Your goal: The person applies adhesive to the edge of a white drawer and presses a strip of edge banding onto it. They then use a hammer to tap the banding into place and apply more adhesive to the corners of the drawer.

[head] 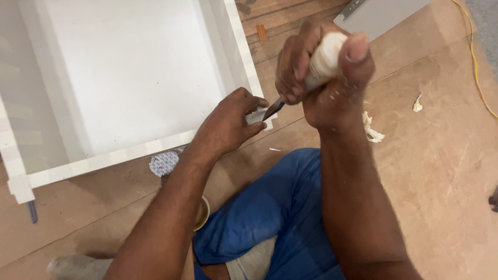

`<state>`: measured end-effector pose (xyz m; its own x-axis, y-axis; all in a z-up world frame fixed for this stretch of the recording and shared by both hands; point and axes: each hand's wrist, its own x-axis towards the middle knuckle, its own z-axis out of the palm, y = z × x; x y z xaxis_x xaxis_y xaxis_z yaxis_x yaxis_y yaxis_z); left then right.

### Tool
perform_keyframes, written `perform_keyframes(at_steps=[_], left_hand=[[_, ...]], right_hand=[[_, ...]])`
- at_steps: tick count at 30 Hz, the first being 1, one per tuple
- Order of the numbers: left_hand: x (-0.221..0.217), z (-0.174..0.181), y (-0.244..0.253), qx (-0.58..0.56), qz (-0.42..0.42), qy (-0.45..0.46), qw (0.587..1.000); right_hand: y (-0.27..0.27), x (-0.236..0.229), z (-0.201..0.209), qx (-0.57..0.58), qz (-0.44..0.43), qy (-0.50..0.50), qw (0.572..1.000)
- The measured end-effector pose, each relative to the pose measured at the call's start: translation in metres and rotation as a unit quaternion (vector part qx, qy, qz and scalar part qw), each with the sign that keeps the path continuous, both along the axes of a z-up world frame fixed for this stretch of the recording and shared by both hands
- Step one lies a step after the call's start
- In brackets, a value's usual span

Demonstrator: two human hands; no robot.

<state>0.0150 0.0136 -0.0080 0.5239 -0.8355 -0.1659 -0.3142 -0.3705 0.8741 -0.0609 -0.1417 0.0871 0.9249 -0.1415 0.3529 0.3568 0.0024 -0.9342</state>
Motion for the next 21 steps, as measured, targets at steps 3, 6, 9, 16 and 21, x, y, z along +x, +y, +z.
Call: perform_keyframes(at_steps=[3,6,9,16,21], left_hand=[[-0.001,0.0,0.004,-0.097,0.023,-0.048,0.994],[-0.004,0.012,0.028,-0.148,0.061,-0.112,0.981],[-0.001,0.038,0.065,-0.046,0.09,-0.139,0.985],[-0.026,0.077,0.154,0.181,0.122,-0.084,0.972],[-0.052,0.067,0.161,0.277,0.079,-0.087,0.954]], right_hand=[[0.003,0.002,-0.003,0.001,-0.009,-0.013,1.0],[0.005,0.0,-0.008,0.037,0.004,-0.026,0.999],[0.002,0.0,-0.007,0.038,-0.01,-0.033,0.999],[0.021,-0.014,0.04,-0.028,-0.051,0.048,0.997],[0.012,-0.017,0.062,-0.048,-0.102,-0.072,0.991]])
